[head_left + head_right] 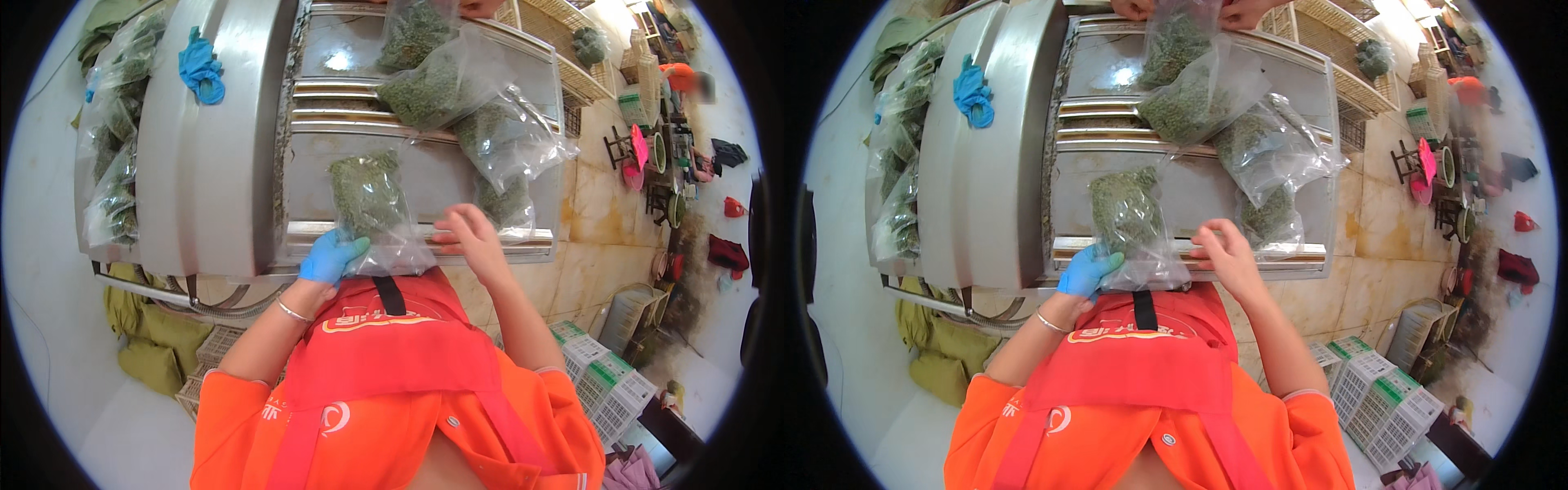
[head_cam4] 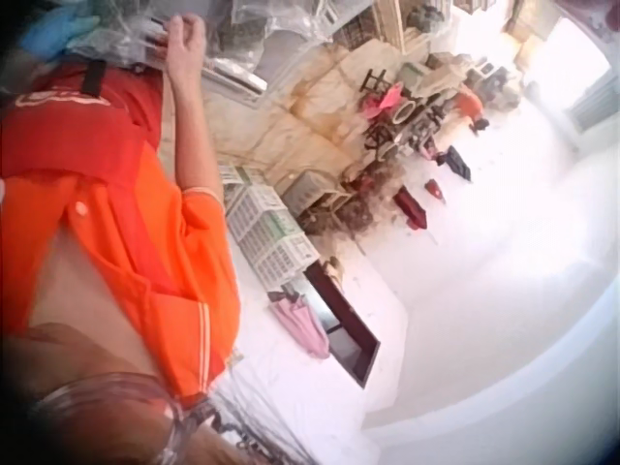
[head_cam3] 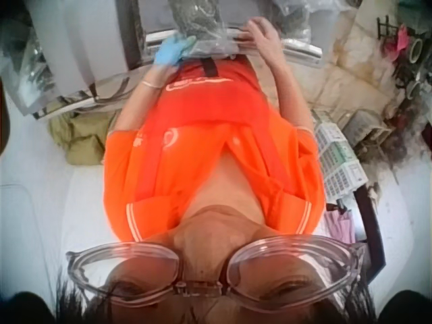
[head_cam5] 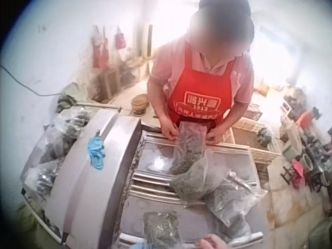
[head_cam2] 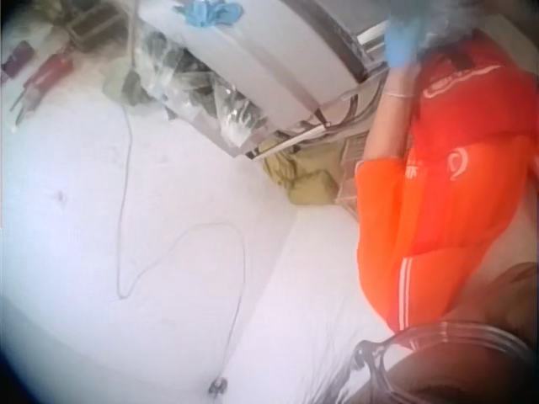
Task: The person places small plastic bags containing dried green herbs onto a vacuum-sealing machine, seals them, and stacks the finished packages. They also handle large yellow sacks and a basket of pre-filled bags during the process.
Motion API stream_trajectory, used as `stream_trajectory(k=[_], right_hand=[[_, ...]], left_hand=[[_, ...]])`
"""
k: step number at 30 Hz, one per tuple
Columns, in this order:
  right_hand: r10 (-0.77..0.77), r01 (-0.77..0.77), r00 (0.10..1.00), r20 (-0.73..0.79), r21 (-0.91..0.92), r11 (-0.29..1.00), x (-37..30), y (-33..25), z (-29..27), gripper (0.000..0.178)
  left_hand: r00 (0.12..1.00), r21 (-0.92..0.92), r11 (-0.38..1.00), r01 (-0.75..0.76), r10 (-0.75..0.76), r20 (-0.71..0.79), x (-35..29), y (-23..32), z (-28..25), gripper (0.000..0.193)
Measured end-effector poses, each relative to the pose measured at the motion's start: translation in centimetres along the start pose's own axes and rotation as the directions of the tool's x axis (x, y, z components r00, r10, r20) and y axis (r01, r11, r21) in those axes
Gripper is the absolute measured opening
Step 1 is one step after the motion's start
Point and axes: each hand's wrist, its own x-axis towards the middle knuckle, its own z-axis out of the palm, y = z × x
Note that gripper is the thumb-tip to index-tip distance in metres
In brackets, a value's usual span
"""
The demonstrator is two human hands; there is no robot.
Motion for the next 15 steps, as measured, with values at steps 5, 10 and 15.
stream_trajectory(k=[5, 10, 15], right_hand=[[0.198, -0.139, 0.954, 0.227, -0.249, 0.958, 2.9, 2.2, 3.1, 0.035], [0.268, -0.234, 0.931, 0.247, -0.159, 0.959, 3.5, 1.9, 3.4, 0.035], [0.249, -0.197, 0.930, 0.271, -0.207, 0.958, 4.0, 2.0, 2.6, 0.033]], left_hand=[[0.997, 0.158, 0.985, -0.074, 0.079, -0.026, -0.5, -0.9, -2.9, 0.035], [0.998, 0.363, 0.931, -0.048, 0.029, 0.058, 0.5, 0.9, -5.8, 0.039], [0.998, 0.628, 0.777, 0.044, -0.066, 0.012, -0.1, 3.2, -6.1, 0.051]])
